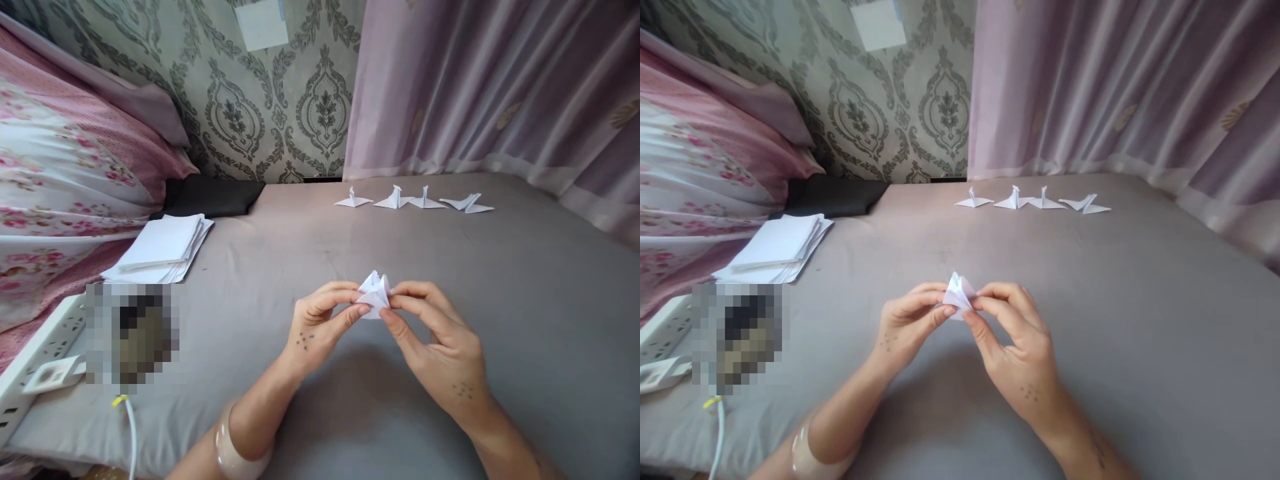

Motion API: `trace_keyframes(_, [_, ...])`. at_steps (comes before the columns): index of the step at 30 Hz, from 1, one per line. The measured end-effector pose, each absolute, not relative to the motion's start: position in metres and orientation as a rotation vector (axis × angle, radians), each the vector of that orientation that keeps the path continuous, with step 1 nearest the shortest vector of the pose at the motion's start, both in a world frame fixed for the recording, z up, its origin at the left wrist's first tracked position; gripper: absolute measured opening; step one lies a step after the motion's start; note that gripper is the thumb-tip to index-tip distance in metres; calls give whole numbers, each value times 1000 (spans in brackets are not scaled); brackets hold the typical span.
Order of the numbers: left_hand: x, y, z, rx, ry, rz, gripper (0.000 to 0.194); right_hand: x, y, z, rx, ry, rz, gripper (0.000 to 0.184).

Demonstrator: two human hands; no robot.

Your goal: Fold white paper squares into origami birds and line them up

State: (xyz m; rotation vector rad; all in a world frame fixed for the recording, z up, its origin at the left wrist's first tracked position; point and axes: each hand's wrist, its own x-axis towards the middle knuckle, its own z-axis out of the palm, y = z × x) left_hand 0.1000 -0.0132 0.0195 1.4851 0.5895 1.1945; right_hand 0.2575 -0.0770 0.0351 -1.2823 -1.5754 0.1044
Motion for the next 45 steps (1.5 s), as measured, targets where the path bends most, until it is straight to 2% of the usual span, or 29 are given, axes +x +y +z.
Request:
trace_keyframes(4, [97,-14,22,1514,576,1185,10,256,-78,36,-1297,-1547,179,11])
trace_keyframes(8, [95,-14,23,1409,620,1143,22,258,-79,35,-1280,-1532,247,13])
trace_keyframes(11, [96,-11,21,1254,623,1110,11,259,-78,34,-1276,-1547,271,14])
trace_keyframes(17, [98,-9,18,1164,528,1143,7,261,-76,36,-1309,-1602,268,12])
trace_keyframes(22, [97,-12,22,1241,535,1115,27,263,-75,38,-1276,-1666,257,11])
trace_keyframes(27, [95,-12,24,1449,563,1158,12,263,-74,38,-1227,-1730,225,13])
trace_keyframes(34, [96,-16,25,1678,604,1183,9,262,-74,34,-1223,-1749,136,17])
trace_keyframes(38, [96,-19,26,1692,623,1112,14,260,-74,33,-1244,-1725,97,16])
trace_keyframes(43, [97,-19,20,1606,598,1045,34,258,-74,31,-1325,-1702,61,13])
trace_keyframes(45, [99,-18,17,1568,631,1044,30,257,-73,29,-1357,-1676,74,11])
